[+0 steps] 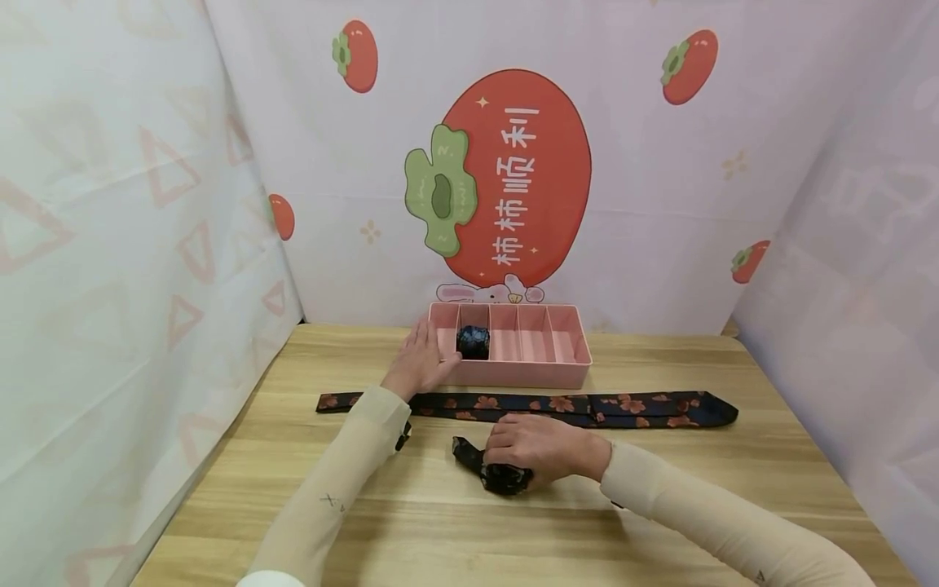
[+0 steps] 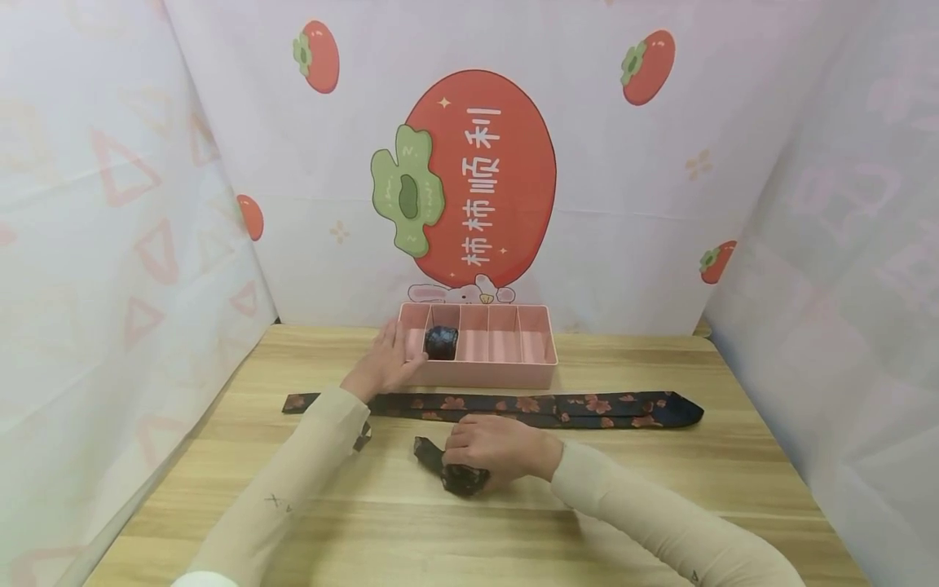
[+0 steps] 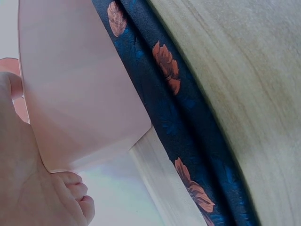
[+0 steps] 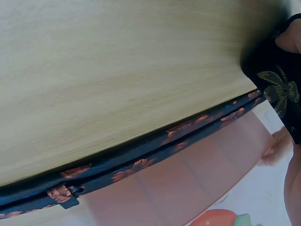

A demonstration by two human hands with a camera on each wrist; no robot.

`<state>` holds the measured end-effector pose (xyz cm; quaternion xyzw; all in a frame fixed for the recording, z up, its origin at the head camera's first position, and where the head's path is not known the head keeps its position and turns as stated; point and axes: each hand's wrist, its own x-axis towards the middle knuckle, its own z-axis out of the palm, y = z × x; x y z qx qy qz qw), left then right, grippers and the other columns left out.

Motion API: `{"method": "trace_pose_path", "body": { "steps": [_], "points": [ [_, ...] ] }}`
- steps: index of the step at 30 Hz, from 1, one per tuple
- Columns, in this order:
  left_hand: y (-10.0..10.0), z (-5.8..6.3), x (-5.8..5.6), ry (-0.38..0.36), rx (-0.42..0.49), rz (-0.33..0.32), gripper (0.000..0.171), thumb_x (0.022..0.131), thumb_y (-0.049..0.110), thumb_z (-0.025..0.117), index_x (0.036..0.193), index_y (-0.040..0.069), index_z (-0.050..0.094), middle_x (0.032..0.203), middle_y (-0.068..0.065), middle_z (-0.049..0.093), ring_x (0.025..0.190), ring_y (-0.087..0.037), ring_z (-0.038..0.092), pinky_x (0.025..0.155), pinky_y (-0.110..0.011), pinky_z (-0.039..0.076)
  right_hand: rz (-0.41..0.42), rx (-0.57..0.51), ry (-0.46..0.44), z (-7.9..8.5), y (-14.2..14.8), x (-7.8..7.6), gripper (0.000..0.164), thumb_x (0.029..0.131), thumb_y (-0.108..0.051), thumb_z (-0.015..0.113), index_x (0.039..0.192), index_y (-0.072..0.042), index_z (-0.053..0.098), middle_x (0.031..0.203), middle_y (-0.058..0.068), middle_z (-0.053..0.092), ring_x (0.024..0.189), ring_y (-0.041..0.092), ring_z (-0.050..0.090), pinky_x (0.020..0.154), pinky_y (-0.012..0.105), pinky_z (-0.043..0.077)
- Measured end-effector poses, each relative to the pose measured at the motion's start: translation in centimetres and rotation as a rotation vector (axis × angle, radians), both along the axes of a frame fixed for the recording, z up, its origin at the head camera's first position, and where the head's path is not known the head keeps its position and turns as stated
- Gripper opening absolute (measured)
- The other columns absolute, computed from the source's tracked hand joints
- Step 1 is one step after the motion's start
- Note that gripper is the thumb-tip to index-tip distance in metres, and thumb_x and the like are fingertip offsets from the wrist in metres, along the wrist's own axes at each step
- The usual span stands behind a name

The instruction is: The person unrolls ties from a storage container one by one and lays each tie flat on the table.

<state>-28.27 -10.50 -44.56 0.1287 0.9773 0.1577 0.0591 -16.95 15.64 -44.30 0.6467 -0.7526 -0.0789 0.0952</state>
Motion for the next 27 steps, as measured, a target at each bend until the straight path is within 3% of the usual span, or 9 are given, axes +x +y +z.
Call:
{"method": "trace_pose_path", "body": {
  "steps": [6,12,18,21,24,27],
  "points": [
    [-0.2,0.5,-0.1,-0.006,0.008,-0.019,0.098,0.106,0.059,0.041,0.165,-0.009,0.003,0.176,-0.028,0.002,0.165,-0.043,0.006,0.134,-0.054,0.012,0.005,0.043,-0.039,0.1,0.1,-0.1,0.066,0.077,-0.040,0.095,0.133,-0.020,0.066,0.129,-0.004,0.070,0.123,0.014,0.064,0.111,0.032,0.051],
    [-0.7,1.2,0.1,0.011,0.082,-0.037,0.101,0.104,0.058,0.048,0.165,-0.009,0.002,0.175,-0.029,0.003,0.165,-0.044,0.006,0.133,-0.055,0.013,0.021,0.045,-0.048,0.6,0.4,-0.2,0.073,0.074,-0.044,0.096,0.136,-0.019,0.065,0.132,-0.003,0.069,0.126,0.016,0.064,0.112,0.033,0.051],
    [-2.0,2.2,1.8,0.171,0.143,-0.104,0.093,0.102,0.040,0.058,0.165,-0.010,0.011,0.170,-0.032,0.022,0.158,-0.045,0.029,0.130,-0.053,0.026,0.028,0.005,-0.100,1.0,1.5,0.1,0.078,0.080,-0.060,0.086,0.140,-0.016,0.063,0.136,-0.001,0.067,0.128,0.017,0.063,0.111,0.034,0.052],
    [-2.8,3.2,3.1,0.258,0.140,-0.100,0.085,0.102,0.035,0.058,0.163,-0.010,0.020,0.167,-0.032,0.032,0.154,-0.046,0.037,0.126,-0.055,0.034,0.005,-0.027,-0.140,1.2,2.2,0.6,0.080,0.085,-0.065,0.078,0.143,-0.013,0.061,0.141,0.002,0.065,0.131,0.018,0.062,0.112,0.036,0.052],
    [-3.2,4.0,4.4,0.362,0.149,-0.073,0.071,0.103,0.032,0.059,0.157,-0.010,0.038,0.158,-0.031,0.047,0.147,-0.045,0.047,0.119,-0.056,0.044,-0.023,-0.089,-0.182,1.5,2.8,1.0,0.075,0.092,-0.064,0.072,0.144,-0.011,0.060,0.143,0.005,0.064,0.133,0.019,0.061,0.112,0.038,0.052],
    [-3.2,4.3,5.7,0.457,0.206,-0.070,0.048,0.099,0.023,0.065,0.137,-0.007,0.060,0.135,-0.026,0.067,0.126,-0.041,0.064,0.104,-0.053,0.056,-0.051,-0.174,-0.186,2.0,3.2,1.4,0.061,0.100,-0.057,0.065,0.141,-0.012,0.062,0.140,0.003,0.066,0.131,0.018,0.062,0.110,0.039,0.053]
  ]
}}
